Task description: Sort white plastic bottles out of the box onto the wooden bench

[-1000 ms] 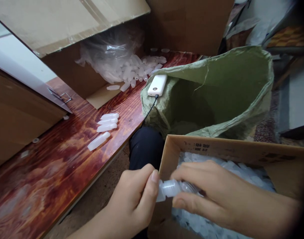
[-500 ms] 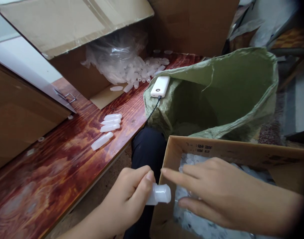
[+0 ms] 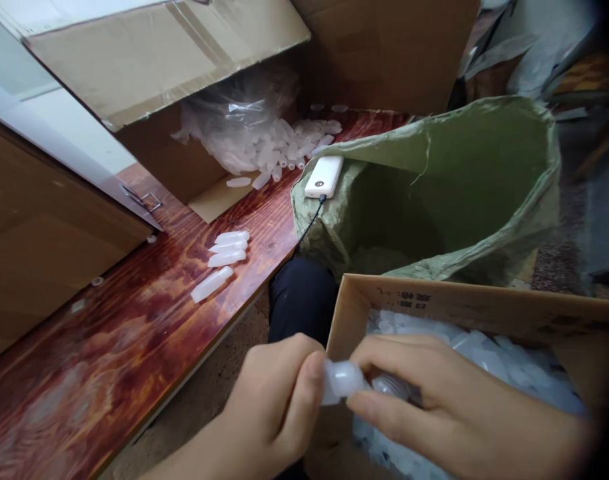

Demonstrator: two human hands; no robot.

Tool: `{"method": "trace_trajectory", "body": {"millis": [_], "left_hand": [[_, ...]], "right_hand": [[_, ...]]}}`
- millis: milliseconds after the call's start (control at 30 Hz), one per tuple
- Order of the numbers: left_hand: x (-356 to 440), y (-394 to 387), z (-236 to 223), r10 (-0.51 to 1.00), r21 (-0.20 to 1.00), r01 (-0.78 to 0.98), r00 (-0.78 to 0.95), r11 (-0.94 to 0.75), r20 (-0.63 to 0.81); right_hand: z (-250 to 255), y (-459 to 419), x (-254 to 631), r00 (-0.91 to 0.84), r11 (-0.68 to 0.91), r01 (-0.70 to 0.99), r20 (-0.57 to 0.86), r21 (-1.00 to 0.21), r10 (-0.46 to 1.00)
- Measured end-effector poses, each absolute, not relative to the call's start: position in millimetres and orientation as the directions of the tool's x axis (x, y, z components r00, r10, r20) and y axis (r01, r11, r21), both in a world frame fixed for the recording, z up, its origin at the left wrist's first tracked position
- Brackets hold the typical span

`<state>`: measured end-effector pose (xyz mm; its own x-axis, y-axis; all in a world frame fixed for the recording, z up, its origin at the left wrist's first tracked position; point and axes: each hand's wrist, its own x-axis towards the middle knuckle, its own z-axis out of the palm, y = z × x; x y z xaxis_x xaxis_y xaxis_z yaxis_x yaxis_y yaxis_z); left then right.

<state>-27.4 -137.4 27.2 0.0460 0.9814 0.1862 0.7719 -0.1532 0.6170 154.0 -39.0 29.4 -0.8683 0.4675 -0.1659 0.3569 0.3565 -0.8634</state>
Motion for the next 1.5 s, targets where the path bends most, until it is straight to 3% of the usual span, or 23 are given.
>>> {"method": "trace_trajectory", "body": {"millis": [67, 167, 300, 400, 633, 900, 967, 1067, 1133, 1200, 1300, 1400, 1500], "left_hand": [[-49.8, -138.9, 21.9, 0.936, 0.426, 0.893, -0.013, -0.147, 0.351], [-99.9, -139.7, 9.3, 0.877, 0.102, 0.991, -0.122, 0.084, 0.465], [-155.4, -144.9, -7.6, 0.913, -0.208, 0.908, -0.304, 0.364, 0.271], [-168.8, -149.9, -14.2, 0.916, -0.303, 0.867, -0.348, 0.396, 0.202], [-173.7, -145.0, -14.1, 0.935, -0.346, 0.887, -0.211, 0.305, 0.284], [-179.5, -133.1, -12.4, 0.904, -0.312, 0.898, -0.177, 0.311, 0.390], [-156.9, -129.5, -9.2, 0.904, -0.246, 0.945, -0.096, 0.214, 0.417], [-102.7, -118.5, -5.0, 0.876, -0.125, 0.985, 0.163, -0.118, 0.455], [-60.9, -106.4, -5.3, 0.865, -0.016, 0.940, 0.320, -0.341, 0.385], [-21.6, -91.3, -10.6, 0.864, 0.073, 0.869, 0.473, -0.490, 0.170], [23.0, -68.6, -29.5, 0.781, 0.075, 0.786, 0.618, -0.613, -0.094], [45.5, -53.8, -54.2, 0.703, 0.066, 0.748, 0.647, -0.661, -0.295], [50.1, -51.6, -67.1, 0.718, 0.036, 0.768, 0.614, -0.640, -0.328]], "right_hand": [[29.6, -33.5, 152.0, -0.817, 0.160, 0.408, -0.281, -0.899, 0.504], [30.4, -23.7, 152.2, -0.704, -0.179, 0.430, -0.453, -0.885, 0.547], [37.5, -12.6, 154.0, -0.649, -0.445, 0.191, -0.453, -0.875, 0.612], [41.2, -5.4, 153.9, -0.614, -0.526, 0.042, -0.438, -0.849, 0.657], [36.2, 5.4, 156.4, -0.507, -0.643, -0.146, -0.501, -0.752, 0.702], [42.5, 8.0, 159.3, -0.585, -0.627, -0.139, -0.447, -0.767, 0.677], [43.2, 8.0, 160.4, -0.604, -0.583, -0.097, -0.418, -0.806, 0.679], [42.5, 8.9, 160.2, -0.630, -0.506, -0.067, -0.357, -0.860, 0.689], [41.4, 9.9, 158.9, -0.605, -0.471, -0.054, -0.346, -0.881, 0.717], [40.4, 10.5, 157.9, -0.543, -0.449, -0.038, -0.359, -0.893, 0.759], [39.5, 9.9, 158.9, -0.495, -0.439, 0.016, -0.389, -0.898, 0.777], [39.0, 8.3, 161.3, -0.546, -0.377, 0.100, -0.368, -0.921, 0.753], [38.8, 7.2, 162.7, -0.593, -0.315, 0.171, -0.353, -0.933, 0.724]]}}
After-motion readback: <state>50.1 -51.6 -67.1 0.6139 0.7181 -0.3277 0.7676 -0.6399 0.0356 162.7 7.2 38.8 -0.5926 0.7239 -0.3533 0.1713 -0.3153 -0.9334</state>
